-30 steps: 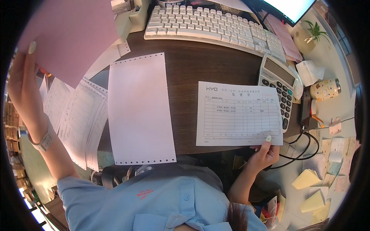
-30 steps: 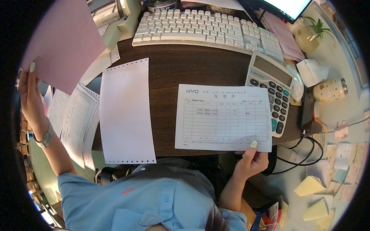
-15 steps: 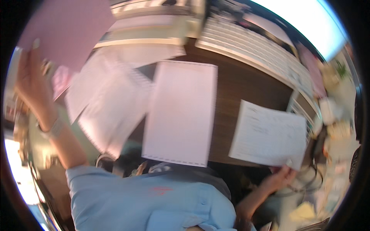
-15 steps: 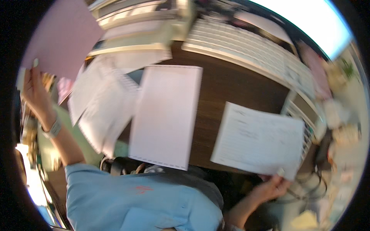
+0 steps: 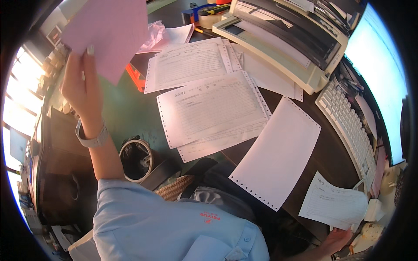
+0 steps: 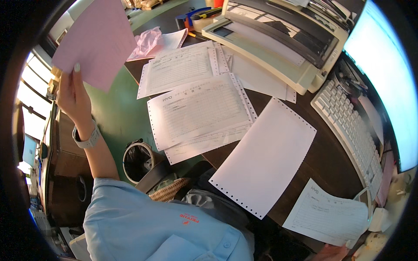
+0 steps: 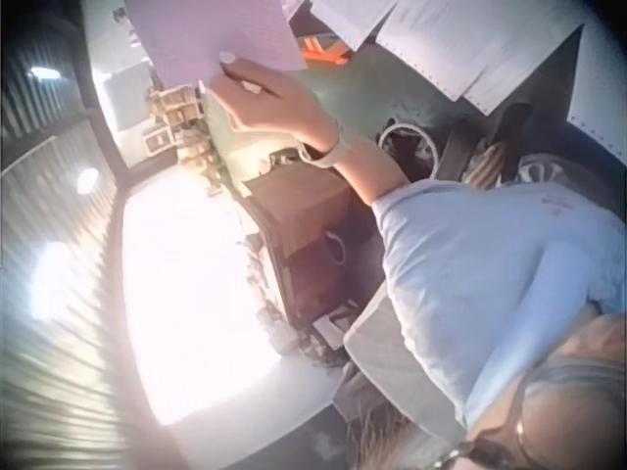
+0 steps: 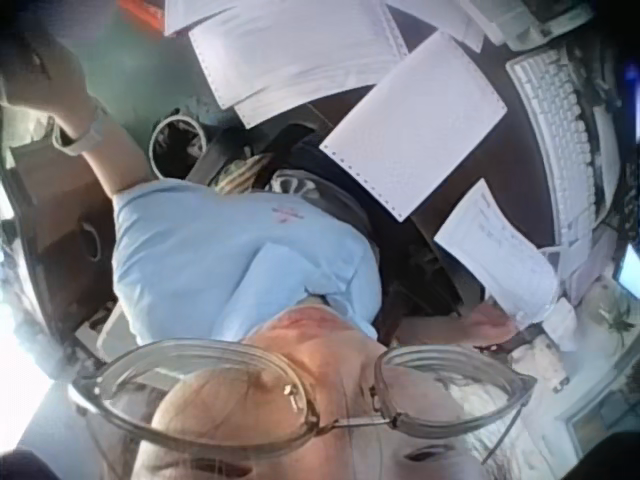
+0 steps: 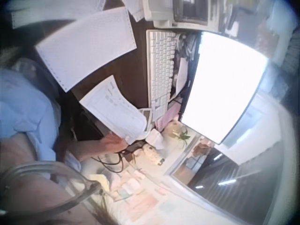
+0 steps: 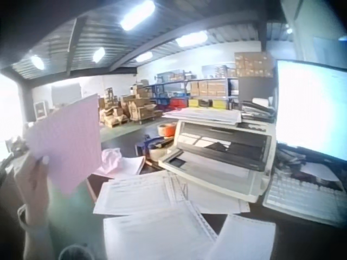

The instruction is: The person sits at a desk and processes multiple paper documents by feeding them into a scanner, typing on a keyboard, and using a calculator. They repeatedly pick up sheets, scan them, and organize the processed papers into separate stacks on the desk.

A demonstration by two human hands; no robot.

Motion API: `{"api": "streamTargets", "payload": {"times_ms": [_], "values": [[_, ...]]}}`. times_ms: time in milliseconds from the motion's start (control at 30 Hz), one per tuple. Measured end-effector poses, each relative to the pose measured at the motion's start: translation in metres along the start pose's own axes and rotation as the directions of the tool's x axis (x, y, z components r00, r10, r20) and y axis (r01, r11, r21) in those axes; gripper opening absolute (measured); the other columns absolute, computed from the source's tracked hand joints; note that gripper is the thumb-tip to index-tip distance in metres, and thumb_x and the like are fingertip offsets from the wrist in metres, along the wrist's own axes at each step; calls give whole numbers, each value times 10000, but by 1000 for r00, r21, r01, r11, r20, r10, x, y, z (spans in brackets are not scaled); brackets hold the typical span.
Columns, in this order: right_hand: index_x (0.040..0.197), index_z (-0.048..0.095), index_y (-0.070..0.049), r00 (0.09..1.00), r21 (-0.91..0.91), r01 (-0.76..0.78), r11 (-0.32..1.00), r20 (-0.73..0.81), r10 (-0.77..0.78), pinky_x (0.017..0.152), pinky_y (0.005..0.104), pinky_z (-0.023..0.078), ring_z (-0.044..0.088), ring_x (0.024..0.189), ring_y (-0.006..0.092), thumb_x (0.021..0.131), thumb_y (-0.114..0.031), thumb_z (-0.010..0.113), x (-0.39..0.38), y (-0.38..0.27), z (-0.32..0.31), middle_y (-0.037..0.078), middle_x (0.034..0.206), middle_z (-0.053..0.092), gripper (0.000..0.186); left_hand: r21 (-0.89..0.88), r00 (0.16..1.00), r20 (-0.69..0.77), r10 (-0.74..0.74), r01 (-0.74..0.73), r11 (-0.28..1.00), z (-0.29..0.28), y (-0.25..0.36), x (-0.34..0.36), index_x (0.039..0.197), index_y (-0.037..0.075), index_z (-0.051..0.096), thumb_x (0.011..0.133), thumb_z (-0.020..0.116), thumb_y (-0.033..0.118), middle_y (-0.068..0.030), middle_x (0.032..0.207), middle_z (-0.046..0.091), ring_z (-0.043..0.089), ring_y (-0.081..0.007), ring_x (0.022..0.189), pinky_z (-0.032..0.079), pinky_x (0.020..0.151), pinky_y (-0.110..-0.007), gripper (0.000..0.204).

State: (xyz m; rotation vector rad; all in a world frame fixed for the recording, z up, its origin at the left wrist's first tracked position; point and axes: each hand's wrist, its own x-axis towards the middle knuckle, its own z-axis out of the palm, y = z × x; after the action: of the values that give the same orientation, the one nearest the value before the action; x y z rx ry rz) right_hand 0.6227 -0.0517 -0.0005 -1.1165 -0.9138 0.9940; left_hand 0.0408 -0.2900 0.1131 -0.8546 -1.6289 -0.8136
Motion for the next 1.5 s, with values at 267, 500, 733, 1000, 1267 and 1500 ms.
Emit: {"api": "streamTargets", "payload": {"times_ms": [267, 500, 733, 1000, 1267, 1500], "values": [[1317, 394, 20, 816, 115, 9, 993, 573, -74, 947, 403, 396, 464, 1182, 268, 940, -187, 425, -6, -32, 138, 145, 1313, 475, 432, 48, 986, -53, -158, 161, 986, 9, -16, 6, 992, 36, 651, 882, 599, 165, -59, 744, 663, 610, -85, 663, 468, 604, -234, 177], [1251, 466, -30, 883, 364, -27, 931, 446, -149, 855, 340, 443, 545, 1071, 238, 967, -238, 434, 19, -51, 137, 102, 1172, 568, 354, 60, 959, 264, -105, 92, 994, 24, -11, -10, 1029, 68, 669, 859, 616, 130, -109, 773, 671, 636, -106, 643, 471, 570, -254, 189], [1139, 529, -98, 908, 53, -279, 959, 338, 246, 605, 254, 501, 665, 808, 218, 950, -290, 505, -14, 28, 118, 8, 988, 620, 270, -349, 753, 485, 445, -300, 888, 89, 77, -57, 1087, 63, 616, 792, 543, 15, -78, 709, 620, 599, -208, 574, 476, 516, -319, 308], [1006, 500, -25, 717, -111, -482, 869, 521, 464, 567, 278, 535, 641, 749, 235, 956, -307, 447, -31, 6, 92, 128, 994, 573, 291, -408, 524, 726, 445, -193, 892, 96, 113, -106, 878, 64, 561, 784, 577, 77, -85, 714, 617, 623, -258, 602, 488, 500, -339, 96], [842, 535, -50, 447, 452, -270, 850, 841, -305, 570, 360, 526, 598, 746, 297, 919, -278, 554, -95, -72, 119, 143, 872, 563, 242, -428, 377, 829, 414, -51, 902, 95, 129, -84, 1033, 83, 599, 743, 661, 156, -104, 929, 646, 619, -295, 837, 506, 692, -398, 306], [748, 573, -67, 355, 686, -355, 635, 727, -587, 769, 422, 513, 657, 851, 356, 883, -249, 579, -98, -71, 120, 199, 929, 671, 226, -576, 326, 759, 564, -68, 815, 98, 153, -62, 1097, 41, 587, 739, 684, 190, -135, 996, 643, 602, -319, 902, 488, 767, -410, 400]]}}
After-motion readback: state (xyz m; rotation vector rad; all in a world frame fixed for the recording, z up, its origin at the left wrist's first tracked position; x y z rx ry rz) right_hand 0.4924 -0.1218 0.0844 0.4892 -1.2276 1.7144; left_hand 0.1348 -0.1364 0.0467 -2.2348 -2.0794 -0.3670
